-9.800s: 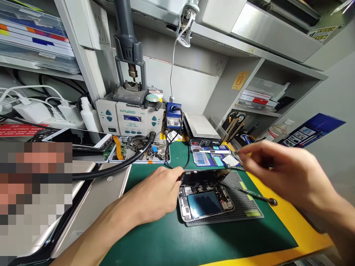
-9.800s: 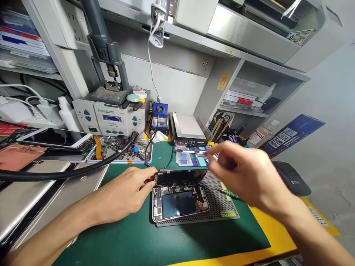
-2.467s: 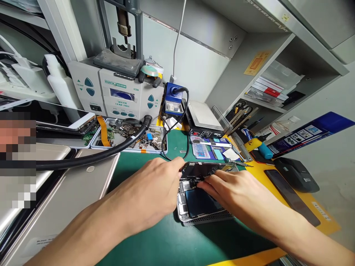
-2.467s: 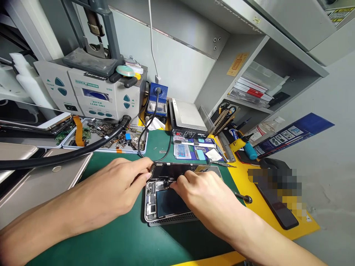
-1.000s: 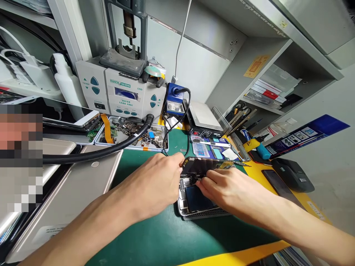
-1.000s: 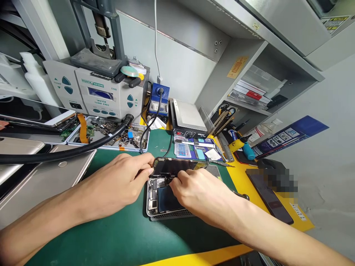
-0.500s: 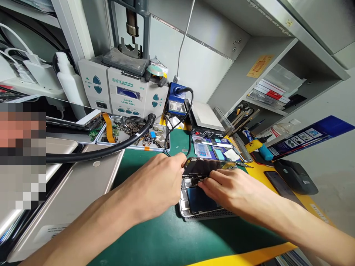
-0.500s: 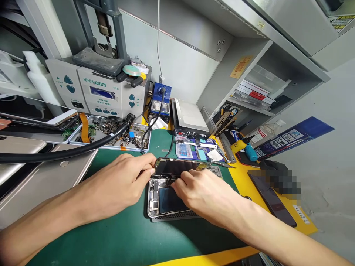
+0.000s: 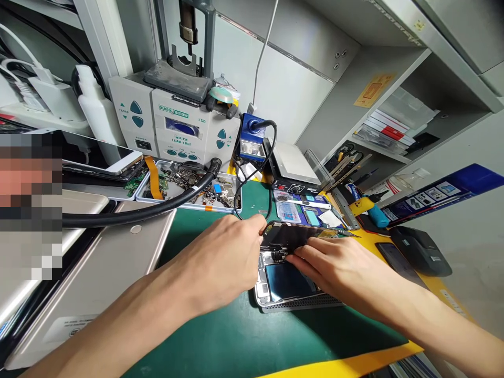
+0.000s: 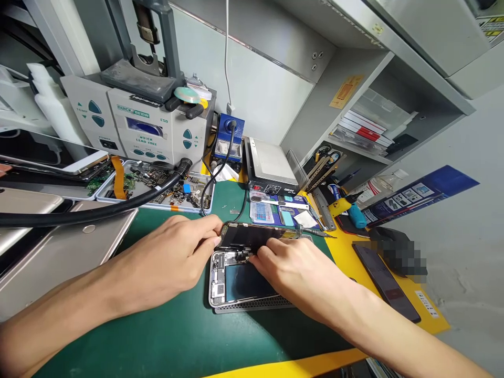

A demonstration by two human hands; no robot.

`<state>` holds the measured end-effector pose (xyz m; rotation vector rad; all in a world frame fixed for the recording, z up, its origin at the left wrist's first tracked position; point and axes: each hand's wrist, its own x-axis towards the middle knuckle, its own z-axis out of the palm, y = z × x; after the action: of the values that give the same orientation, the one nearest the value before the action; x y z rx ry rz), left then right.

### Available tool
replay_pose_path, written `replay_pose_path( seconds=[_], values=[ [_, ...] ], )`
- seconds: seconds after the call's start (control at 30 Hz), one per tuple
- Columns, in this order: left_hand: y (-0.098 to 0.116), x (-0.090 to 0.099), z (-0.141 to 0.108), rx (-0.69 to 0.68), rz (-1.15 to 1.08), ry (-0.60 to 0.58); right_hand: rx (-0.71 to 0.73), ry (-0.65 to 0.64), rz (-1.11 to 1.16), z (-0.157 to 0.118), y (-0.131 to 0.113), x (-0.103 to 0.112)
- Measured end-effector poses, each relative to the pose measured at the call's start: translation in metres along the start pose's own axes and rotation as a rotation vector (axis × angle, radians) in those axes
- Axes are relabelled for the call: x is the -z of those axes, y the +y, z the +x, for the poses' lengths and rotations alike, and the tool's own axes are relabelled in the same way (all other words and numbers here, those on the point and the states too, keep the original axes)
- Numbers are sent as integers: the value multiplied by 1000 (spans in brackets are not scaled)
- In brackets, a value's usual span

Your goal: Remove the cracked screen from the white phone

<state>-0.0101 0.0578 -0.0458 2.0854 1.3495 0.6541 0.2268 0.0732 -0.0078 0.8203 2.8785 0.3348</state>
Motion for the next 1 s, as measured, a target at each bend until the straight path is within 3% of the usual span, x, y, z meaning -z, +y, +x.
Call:
replay_pose_path(
  seconds=[0.17,0.33,0.77,1.0],
  values=[
    [3,1,0,2,24,4,-56,-37,94,3,-3,3],
    [2,1,0,1,14,-1,-237,-163,327,0,-9,8],
    [2,2,-2,31,-24,-13,-615,-253,626,13,-16,9],
    [2,2,3,43,17,19,-597,-269,624,17,-18,8]
  ],
)
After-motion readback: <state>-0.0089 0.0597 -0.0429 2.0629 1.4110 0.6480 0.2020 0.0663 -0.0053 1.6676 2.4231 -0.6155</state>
